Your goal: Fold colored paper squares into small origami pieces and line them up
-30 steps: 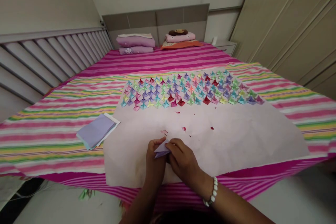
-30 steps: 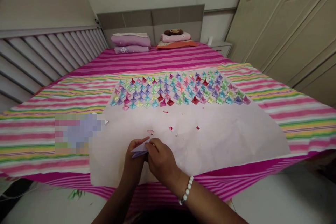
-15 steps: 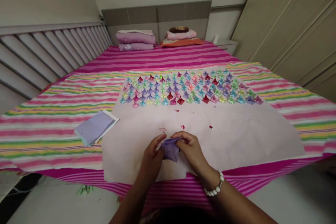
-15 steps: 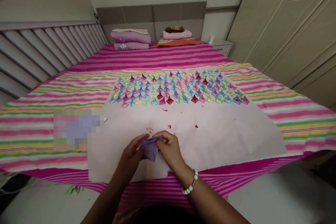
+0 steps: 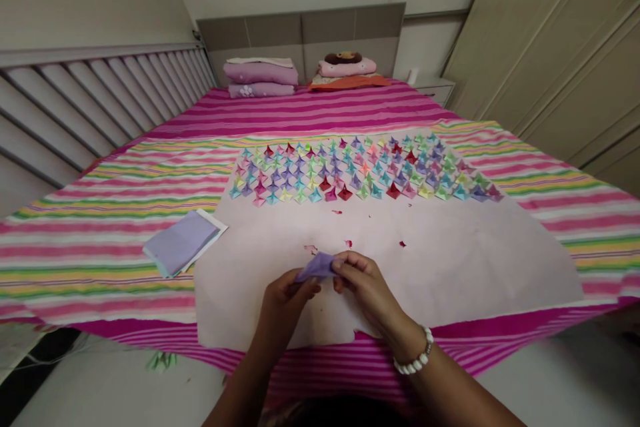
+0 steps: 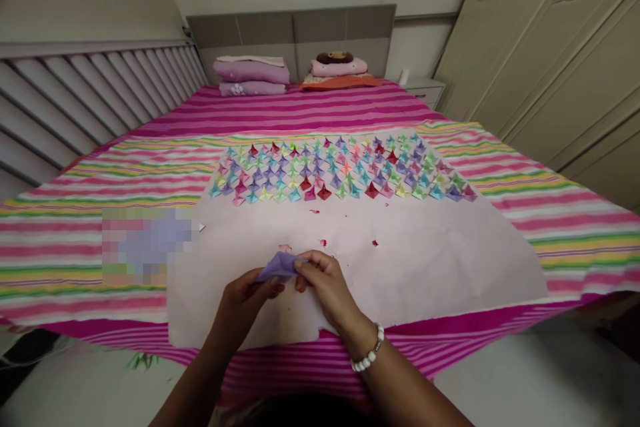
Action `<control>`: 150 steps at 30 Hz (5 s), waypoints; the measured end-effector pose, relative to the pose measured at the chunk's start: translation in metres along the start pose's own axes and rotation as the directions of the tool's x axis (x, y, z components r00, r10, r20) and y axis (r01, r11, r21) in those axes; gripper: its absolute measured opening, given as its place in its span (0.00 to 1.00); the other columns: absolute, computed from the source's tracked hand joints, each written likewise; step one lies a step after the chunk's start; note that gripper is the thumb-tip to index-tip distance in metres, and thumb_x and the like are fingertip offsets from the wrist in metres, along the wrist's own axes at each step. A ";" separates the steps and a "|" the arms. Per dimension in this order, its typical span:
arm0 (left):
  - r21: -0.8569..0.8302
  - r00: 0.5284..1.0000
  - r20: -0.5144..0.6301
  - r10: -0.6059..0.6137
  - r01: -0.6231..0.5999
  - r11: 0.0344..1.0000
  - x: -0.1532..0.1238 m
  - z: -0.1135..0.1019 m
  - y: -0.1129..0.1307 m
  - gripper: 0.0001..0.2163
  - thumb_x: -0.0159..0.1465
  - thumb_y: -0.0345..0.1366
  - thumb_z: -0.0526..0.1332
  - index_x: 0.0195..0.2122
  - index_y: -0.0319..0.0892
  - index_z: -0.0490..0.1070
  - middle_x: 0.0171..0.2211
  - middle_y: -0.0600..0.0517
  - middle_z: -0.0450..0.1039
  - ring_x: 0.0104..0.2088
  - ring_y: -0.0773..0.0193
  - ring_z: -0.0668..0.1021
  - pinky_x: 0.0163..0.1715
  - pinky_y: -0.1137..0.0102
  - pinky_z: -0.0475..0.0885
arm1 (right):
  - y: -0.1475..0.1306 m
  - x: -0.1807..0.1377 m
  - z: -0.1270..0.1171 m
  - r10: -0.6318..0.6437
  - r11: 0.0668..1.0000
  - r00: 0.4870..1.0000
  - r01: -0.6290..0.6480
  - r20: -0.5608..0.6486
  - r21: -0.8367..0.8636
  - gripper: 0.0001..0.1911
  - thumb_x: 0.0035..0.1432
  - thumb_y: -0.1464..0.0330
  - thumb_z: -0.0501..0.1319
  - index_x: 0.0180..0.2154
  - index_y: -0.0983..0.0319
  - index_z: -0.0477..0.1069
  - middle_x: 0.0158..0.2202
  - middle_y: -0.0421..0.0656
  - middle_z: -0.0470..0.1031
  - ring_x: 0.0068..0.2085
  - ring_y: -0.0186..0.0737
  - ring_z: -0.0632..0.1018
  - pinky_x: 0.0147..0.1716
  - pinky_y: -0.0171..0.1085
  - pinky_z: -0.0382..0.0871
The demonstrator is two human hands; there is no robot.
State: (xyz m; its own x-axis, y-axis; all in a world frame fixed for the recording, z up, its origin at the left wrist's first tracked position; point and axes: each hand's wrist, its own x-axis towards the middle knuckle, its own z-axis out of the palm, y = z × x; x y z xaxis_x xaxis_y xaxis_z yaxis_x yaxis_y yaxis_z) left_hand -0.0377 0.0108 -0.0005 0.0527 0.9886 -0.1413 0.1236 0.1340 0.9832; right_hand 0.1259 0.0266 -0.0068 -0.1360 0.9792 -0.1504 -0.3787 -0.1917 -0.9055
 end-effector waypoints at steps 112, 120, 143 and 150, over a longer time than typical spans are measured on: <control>-0.188 0.909 0.181 0.375 -0.342 0.921 -0.002 -0.006 0.003 0.07 0.60 0.28 0.61 0.35 0.44 0.78 0.42 0.47 0.75 0.42 0.60 0.76 0.40 0.68 0.71 | 0.006 -0.016 0.003 -0.108 0.977 0.991 0.119 0.076 -0.174 0.05 0.43 0.69 0.68 0.23 0.63 0.73 0.18 0.35 0.68 0.19 0.30 0.66 0.19 0.30 0.61; 0.042 0.852 0.203 0.482 -0.499 0.866 -0.004 -0.011 0.008 0.15 0.60 0.23 0.54 0.39 0.45 0.77 0.37 0.49 0.73 0.37 0.63 0.76 0.35 0.70 0.68 | 0.009 -0.015 0.000 -0.030 0.997 0.989 0.039 0.146 -0.063 0.03 0.46 0.74 0.63 0.27 0.63 0.75 0.17 0.37 0.72 0.21 0.32 0.71 0.25 0.31 0.63; -0.355 1.000 0.010 0.020 -0.015 0.935 0.002 0.009 0.010 0.19 0.49 0.38 0.70 0.40 0.39 0.68 0.30 0.51 0.76 0.31 0.64 0.77 0.33 0.69 0.71 | 0.006 -0.008 0.004 -0.051 0.993 0.998 0.054 0.031 -0.103 0.13 0.45 0.62 0.71 0.22 0.62 0.72 0.18 0.36 0.67 0.21 0.30 0.65 0.21 0.30 0.59; -0.236 0.980 -0.101 0.169 -0.189 0.953 0.003 0.008 0.000 0.13 0.56 0.36 0.66 0.26 0.43 0.59 0.23 0.59 0.68 0.24 0.70 0.71 0.26 0.75 0.65 | 0.005 -0.002 0.004 -0.017 0.998 1.000 0.016 -0.021 -0.053 0.12 0.40 0.63 0.72 0.23 0.63 0.74 0.18 0.37 0.67 0.21 0.30 0.63 0.20 0.30 0.58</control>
State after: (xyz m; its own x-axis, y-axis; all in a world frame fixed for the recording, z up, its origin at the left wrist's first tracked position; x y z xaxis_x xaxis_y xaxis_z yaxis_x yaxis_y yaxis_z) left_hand -0.0292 0.0129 -0.0022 -0.0275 0.9989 0.0392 -0.1257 -0.0423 0.9912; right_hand 0.1204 0.0236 -0.0096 -0.1104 0.9835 -0.1431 -0.3320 -0.1722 -0.9274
